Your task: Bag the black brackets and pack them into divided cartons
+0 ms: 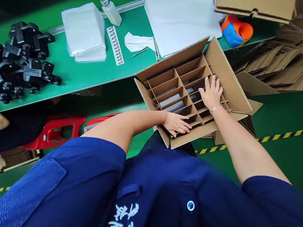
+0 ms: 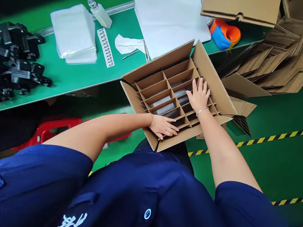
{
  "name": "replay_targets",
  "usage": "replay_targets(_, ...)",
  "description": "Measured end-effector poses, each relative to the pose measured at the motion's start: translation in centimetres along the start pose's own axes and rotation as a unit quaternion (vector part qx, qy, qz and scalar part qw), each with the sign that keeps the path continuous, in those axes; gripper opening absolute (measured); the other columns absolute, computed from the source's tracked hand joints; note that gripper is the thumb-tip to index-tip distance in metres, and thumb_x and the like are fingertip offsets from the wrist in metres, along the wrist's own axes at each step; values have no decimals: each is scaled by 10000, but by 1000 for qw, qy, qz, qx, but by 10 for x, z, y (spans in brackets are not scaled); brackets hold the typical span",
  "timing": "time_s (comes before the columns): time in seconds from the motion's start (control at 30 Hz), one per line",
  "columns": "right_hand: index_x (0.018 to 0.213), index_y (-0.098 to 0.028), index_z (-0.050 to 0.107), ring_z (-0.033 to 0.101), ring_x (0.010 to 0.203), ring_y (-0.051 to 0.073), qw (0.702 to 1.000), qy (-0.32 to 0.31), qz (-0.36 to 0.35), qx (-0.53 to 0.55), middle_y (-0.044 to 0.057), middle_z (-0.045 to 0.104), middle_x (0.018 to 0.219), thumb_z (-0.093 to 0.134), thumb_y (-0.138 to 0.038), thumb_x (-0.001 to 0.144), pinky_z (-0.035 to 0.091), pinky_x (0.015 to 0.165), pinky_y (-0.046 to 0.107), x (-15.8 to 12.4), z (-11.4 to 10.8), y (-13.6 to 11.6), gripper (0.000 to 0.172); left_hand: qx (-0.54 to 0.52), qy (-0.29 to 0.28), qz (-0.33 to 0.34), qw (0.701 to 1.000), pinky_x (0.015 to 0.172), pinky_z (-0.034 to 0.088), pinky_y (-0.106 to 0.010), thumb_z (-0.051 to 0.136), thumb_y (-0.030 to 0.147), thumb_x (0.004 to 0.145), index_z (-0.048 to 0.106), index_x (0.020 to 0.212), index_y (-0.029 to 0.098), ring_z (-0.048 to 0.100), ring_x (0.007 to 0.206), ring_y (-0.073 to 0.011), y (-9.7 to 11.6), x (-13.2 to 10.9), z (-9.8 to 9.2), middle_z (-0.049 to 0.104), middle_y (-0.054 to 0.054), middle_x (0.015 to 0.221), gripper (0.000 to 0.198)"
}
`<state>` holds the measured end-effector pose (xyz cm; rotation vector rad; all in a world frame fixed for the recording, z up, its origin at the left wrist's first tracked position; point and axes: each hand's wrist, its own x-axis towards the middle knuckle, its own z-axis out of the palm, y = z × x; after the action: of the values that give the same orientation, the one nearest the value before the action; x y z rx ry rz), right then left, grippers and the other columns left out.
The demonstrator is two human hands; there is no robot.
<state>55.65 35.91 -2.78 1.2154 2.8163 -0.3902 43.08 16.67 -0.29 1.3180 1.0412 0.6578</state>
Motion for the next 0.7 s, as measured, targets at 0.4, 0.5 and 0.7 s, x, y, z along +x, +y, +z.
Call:
replay_targets(0.4, 1134, -112, 611, 579, 1029, 271, 738, -243, -630, -10, 140, 658, 1085, 567, -296, 874, 439, 920, 415, -105, -34, -94, 321, 464, 126, -83, 873, 820, 359, -382, 460, 340, 870, 626, 618, 187, 579, 703, -214, 2, -109, -22, 656, -109, 678, 338)
replay_targets(0.5, 1055, -127, 664, 523, 1155, 274, 705, -239, -667, -35, 119, 676, 1055, 584, -294, 873, 342, 1076, 464, -115, -13, -112, 259, 459, 157, -89, 870, 803, 342, -391, 466, 313, 859, 635, 602, 183, 561, 691, -212, 0, -110, -15, 654, -106, 667, 333)
replay_targets(0.7, 906, -200, 734, 458, 1278, 288, 746, -259, -610, -59, 101, 705, 898, 481, -169, 916, 197, 1150, 622, -122, -1, -105, 255, 417, 195, -87, 884, 834, 325, -419, 464, 307, 846, 655, 585, 195, 548, 705, -224, -5, -118, -10, 651, -106, 661, 343)
